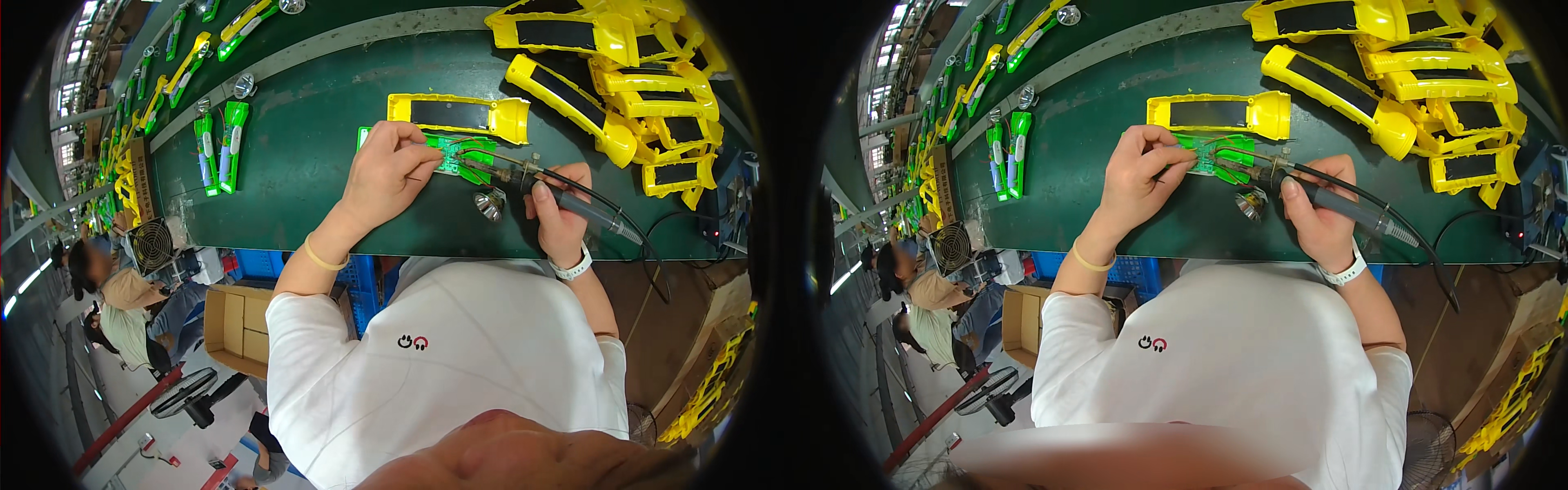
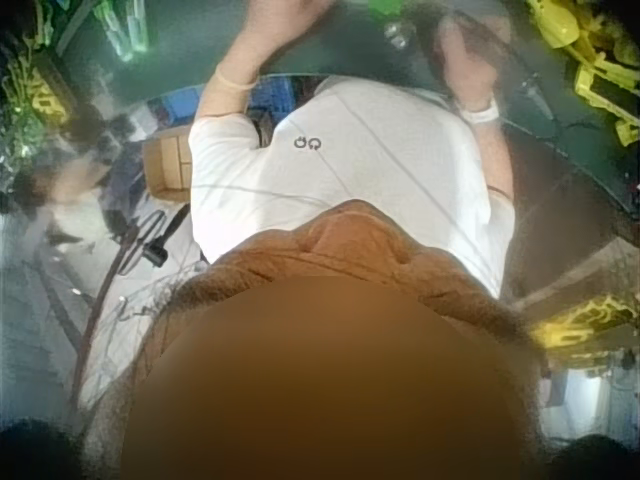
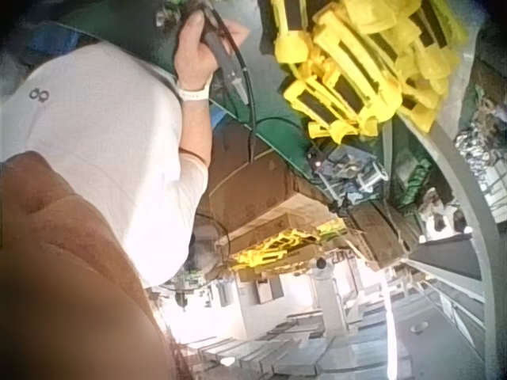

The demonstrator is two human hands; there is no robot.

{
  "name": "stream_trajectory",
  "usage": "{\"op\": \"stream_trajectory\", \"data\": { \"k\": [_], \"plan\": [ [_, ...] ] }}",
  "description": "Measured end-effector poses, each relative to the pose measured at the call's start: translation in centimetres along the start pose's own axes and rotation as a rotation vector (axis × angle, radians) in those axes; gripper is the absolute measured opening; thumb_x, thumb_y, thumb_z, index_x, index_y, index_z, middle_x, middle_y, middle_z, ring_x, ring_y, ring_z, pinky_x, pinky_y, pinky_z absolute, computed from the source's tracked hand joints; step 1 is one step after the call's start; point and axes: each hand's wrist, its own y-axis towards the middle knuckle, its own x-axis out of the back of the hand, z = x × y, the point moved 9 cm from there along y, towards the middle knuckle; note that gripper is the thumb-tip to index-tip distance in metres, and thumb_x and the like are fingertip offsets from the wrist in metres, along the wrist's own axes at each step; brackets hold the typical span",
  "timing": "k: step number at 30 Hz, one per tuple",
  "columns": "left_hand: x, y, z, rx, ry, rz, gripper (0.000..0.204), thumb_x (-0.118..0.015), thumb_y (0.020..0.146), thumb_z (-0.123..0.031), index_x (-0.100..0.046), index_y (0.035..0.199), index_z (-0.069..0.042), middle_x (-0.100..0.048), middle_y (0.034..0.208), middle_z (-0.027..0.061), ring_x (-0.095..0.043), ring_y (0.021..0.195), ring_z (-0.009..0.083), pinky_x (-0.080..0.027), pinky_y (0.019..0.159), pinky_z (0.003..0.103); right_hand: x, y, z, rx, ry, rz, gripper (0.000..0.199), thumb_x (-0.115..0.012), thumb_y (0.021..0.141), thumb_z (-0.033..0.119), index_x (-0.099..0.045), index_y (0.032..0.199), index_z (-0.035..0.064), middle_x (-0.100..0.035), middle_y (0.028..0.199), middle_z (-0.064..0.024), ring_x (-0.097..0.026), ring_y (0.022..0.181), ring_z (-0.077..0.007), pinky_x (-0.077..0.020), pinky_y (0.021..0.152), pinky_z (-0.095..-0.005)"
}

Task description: Soldering internal components of handheld flashlights on an assembly line.

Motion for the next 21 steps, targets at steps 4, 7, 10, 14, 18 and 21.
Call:
{"op": "stream_trajectory", "data": {
  "k": [4,7,10,14,18,21],
  "plan": [
    [0.0,0.3,-0.4,-0.031,0.033,-0.009,0.011,-0.071,0.066,-0.002,-0.065,0.075,-0.006,-0.053,0.082,0.0065,-0.053,0.074,0.0222,-0.045,0.063,0.032,-0.4,0.1,-0.2,0.014,-0.012,0.017,0.024,-0.061,0.083,0.005,-0.039,0.091,0.0038,-0.053,0.073,-0.0037,-0.046,0.056,-0.0049,-0.0389,0.051,-0.0194],
    [0.0,0.4,-0.5,-0.029,0.046,0.000,0.012,-0.070,0.066,-0.001,-0.065,0.075,-0.007,-0.053,0.082,0.0063,-0.053,0.075,0.0224,-0.046,0.064,0.032,-0.7,0.2,-0.5,0.062,-0.169,0.101,0.024,-0.059,0.084,0.005,-0.036,0.091,0.0064,-0.049,0.082,-0.0059,-0.046,0.055,-0.0097,-0.0414,0.049,-0.0229],
    [0.0,0.7,-0.8,-0.036,0.063,0.056,0.011,-0.069,0.066,-0.002,-0.064,0.075,-0.007,-0.053,0.082,0.0057,-0.053,0.075,0.0218,-0.046,0.065,0.032,-0.9,0.4,-0.7,-0.027,-0.043,0.073,0.024,-0.059,0.084,0.005,-0.037,0.092,0.0064,-0.049,0.080,-0.0051,-0.046,0.054,-0.0097,-0.0413,0.049,-0.0231],
    [0.0,1.1,-1.2,-0.075,0.110,0.092,0.015,-0.071,0.064,-0.002,-0.066,0.077,-0.008,-0.055,0.080,0.0043,-0.053,0.073,0.0199,-0.046,0.061,0.030,-0.8,0.3,-0.7,-0.059,0.022,0.053,0.024,-0.060,0.085,0.008,-0.037,0.094,0.0062,-0.049,0.079,-0.0048,-0.045,0.053,-0.0096,-0.0408,0.048,-0.0236],
    [0.0,1.1,-1.3,-0.080,0.116,0.117,0.015,-0.070,0.063,-0.002,-0.065,0.076,-0.008,-0.055,0.080,0.0039,-0.054,0.074,0.0199,-0.047,0.062,0.031,-0.3,0.3,0.0,-0.021,0.101,0.032,0.025,-0.059,0.084,0.004,-0.036,0.093,0.0050,-0.051,0.072,-0.0056,-0.048,0.055,-0.0087,-0.0410,0.049,-0.0215],
    [0.0,1.3,-1.6,-0.101,0.132,0.128,0.016,-0.069,0.063,-0.002,-0.064,0.077,-0.008,-0.055,0.081,0.0042,-0.054,0.074,0.0201,-0.047,0.063,0.031,-0.3,0.3,0.4,0.008,0.117,0.029,0.024,-0.059,0.085,0.004,-0.036,0.093,0.0049,-0.050,0.073,-0.0054,-0.048,0.055,-0.0087,-0.0411,0.049,-0.0215]
  ]
}}
